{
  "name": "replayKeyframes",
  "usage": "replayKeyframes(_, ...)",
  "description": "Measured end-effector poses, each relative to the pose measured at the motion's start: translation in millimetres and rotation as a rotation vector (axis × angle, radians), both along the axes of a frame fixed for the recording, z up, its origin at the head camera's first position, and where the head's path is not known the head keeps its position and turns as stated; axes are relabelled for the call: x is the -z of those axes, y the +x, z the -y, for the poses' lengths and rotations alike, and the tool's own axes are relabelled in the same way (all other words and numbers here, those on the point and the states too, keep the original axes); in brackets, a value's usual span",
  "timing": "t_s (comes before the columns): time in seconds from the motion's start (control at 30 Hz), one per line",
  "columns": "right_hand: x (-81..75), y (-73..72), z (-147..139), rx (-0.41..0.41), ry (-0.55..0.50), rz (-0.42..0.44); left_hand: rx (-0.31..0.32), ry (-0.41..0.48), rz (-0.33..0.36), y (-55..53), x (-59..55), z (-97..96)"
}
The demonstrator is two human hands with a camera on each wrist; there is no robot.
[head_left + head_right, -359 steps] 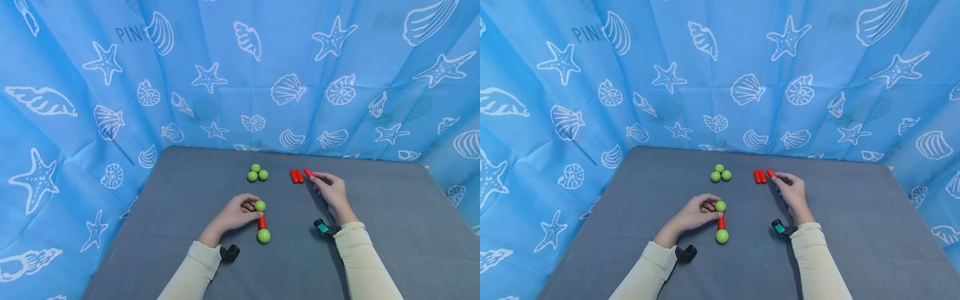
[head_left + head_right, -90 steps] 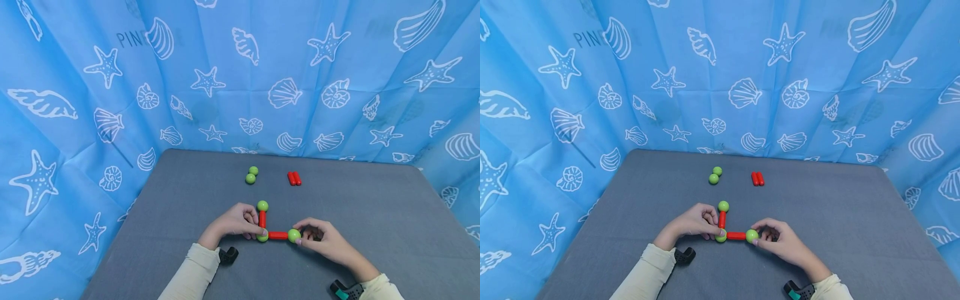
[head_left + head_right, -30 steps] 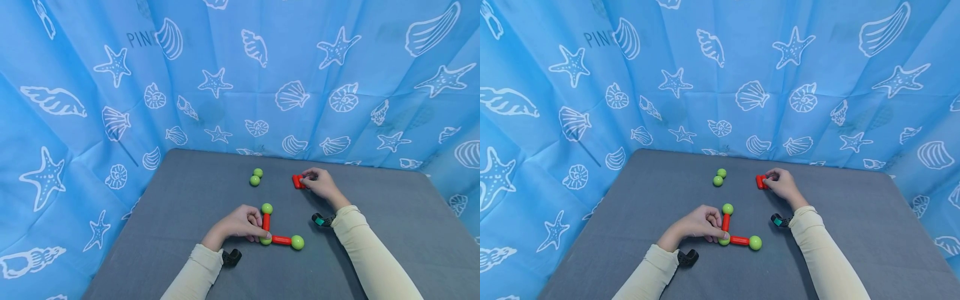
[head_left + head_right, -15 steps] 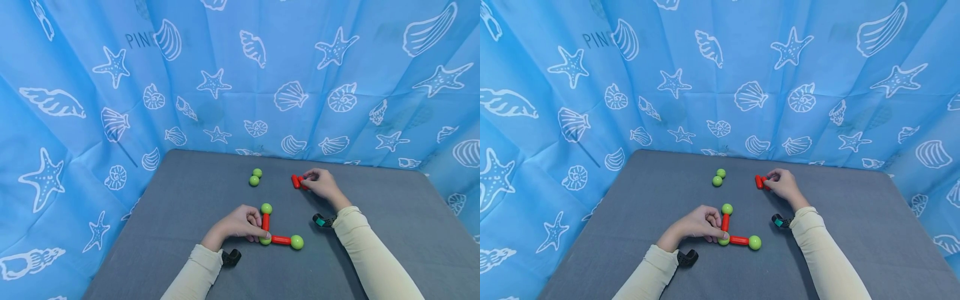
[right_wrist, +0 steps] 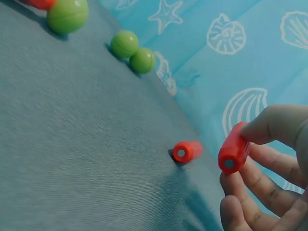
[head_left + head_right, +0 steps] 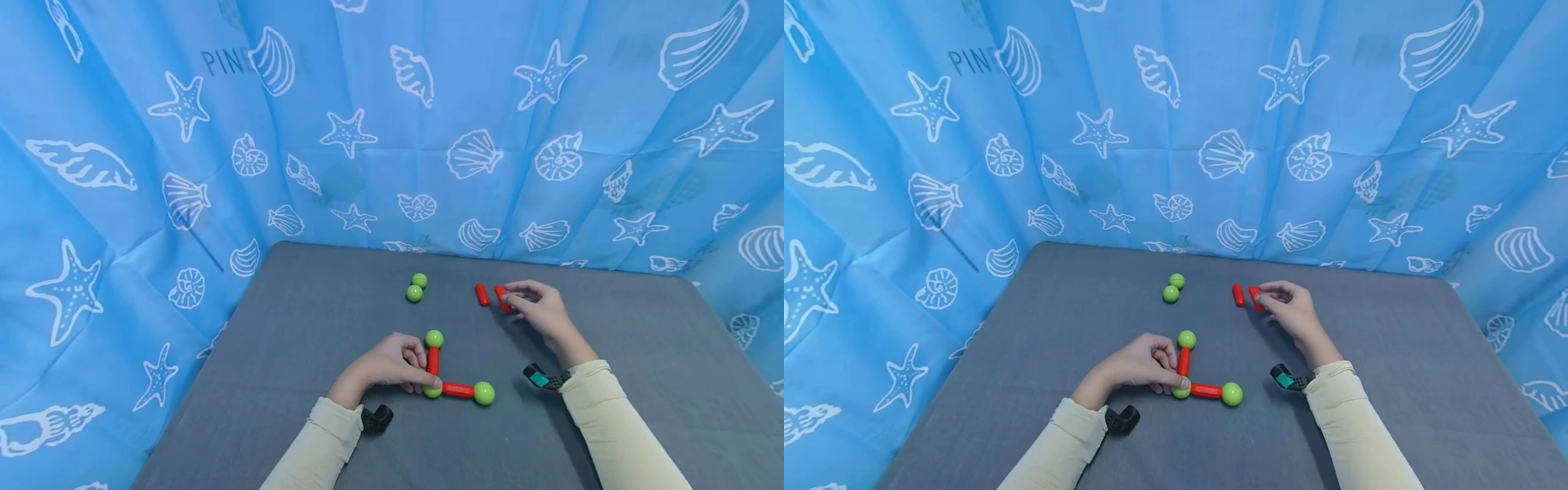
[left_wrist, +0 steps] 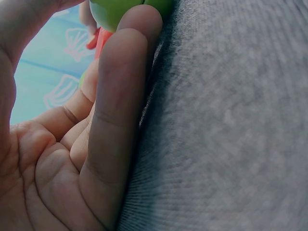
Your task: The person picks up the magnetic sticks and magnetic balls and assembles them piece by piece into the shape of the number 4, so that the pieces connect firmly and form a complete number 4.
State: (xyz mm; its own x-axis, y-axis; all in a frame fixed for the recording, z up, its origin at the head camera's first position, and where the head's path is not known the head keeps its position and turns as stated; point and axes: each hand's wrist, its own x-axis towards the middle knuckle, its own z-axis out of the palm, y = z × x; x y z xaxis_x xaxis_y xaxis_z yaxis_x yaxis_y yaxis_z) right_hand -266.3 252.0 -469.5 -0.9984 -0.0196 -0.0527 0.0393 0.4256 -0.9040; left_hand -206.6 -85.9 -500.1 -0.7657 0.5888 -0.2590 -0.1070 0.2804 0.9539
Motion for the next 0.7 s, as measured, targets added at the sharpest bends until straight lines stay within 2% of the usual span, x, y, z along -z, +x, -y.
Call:
replayKeyframes(0.23,-0.5,22.4,2.1,0.010,-0.100,0.011,0.000,-0.009,0.000,0.3,-0.6,-0.5)
replayKeyframes(0.57,2.6,51.1,8.6,-0.010,-0.310,0.121,-0.003,0.013,0.006,1.0,-1.1,-0.2)
replayKeyframes(0.7,4.9,59.8,11.9,-0.022,-0.355,0.170,-0.008,0.030,0.017,1.1,-0.5,0.0)
